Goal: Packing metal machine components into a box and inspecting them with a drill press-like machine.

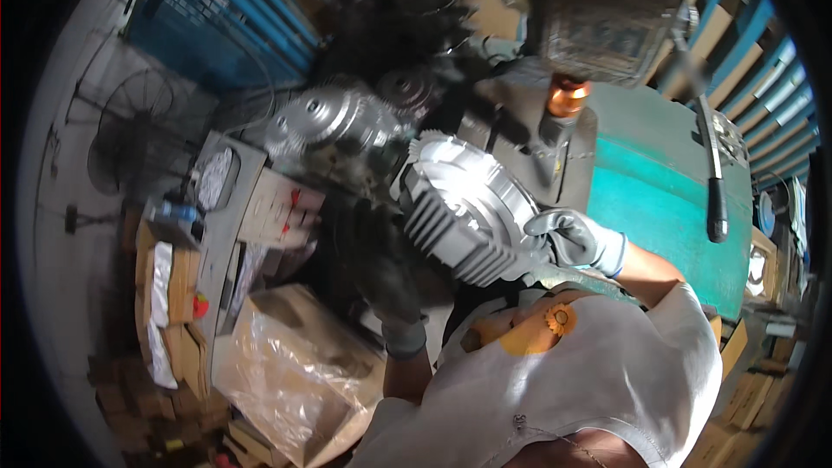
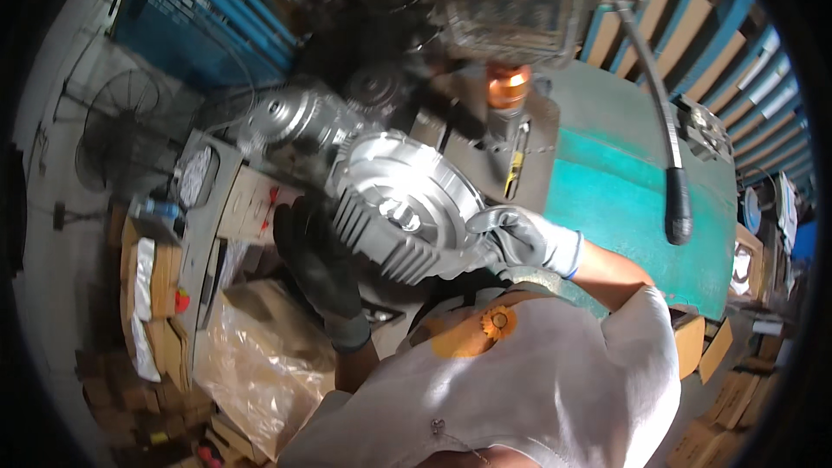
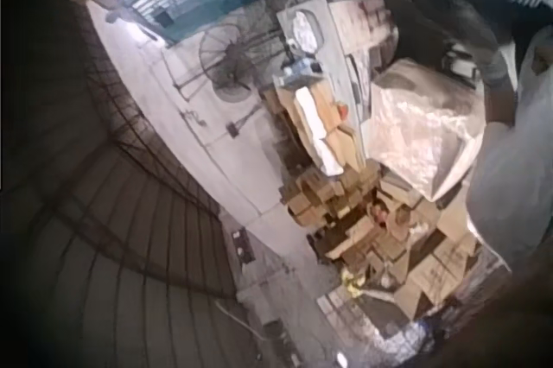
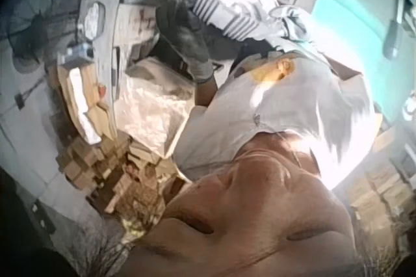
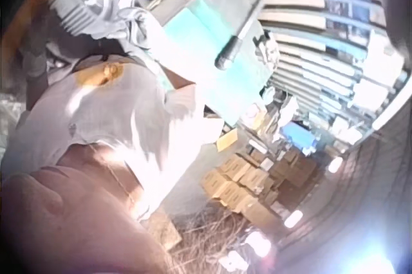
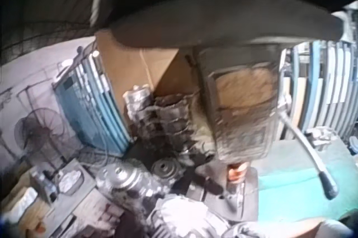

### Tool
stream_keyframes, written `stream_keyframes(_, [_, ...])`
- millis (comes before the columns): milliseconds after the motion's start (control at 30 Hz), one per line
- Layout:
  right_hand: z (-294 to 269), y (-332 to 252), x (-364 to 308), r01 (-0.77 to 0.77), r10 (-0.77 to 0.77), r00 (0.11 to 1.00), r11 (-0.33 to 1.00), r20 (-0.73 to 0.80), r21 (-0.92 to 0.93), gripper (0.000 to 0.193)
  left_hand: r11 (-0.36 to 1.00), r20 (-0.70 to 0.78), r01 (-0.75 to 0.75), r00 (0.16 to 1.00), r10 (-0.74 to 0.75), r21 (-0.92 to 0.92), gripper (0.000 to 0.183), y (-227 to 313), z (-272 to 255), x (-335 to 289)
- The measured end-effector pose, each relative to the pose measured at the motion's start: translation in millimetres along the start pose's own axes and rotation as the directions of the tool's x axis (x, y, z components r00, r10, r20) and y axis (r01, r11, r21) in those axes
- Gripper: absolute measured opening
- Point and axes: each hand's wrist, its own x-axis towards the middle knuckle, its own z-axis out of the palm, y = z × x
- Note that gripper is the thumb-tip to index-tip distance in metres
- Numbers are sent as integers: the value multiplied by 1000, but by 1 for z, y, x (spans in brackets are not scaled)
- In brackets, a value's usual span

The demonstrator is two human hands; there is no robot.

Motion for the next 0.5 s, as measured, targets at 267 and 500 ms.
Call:
stream_keyframes(267, [111, 3, 95, 320, -356, 934, 809, 23, -492, 55, 204, 446, -491, 865, 230, 847, 42, -56, -178, 2])
stream_keyframes(500, [153, 25, 168, 439, -410, 893, 709, 183, -552, 45, 296, 392, -458, 884, 256, 838, 40, -31, -253, 60])
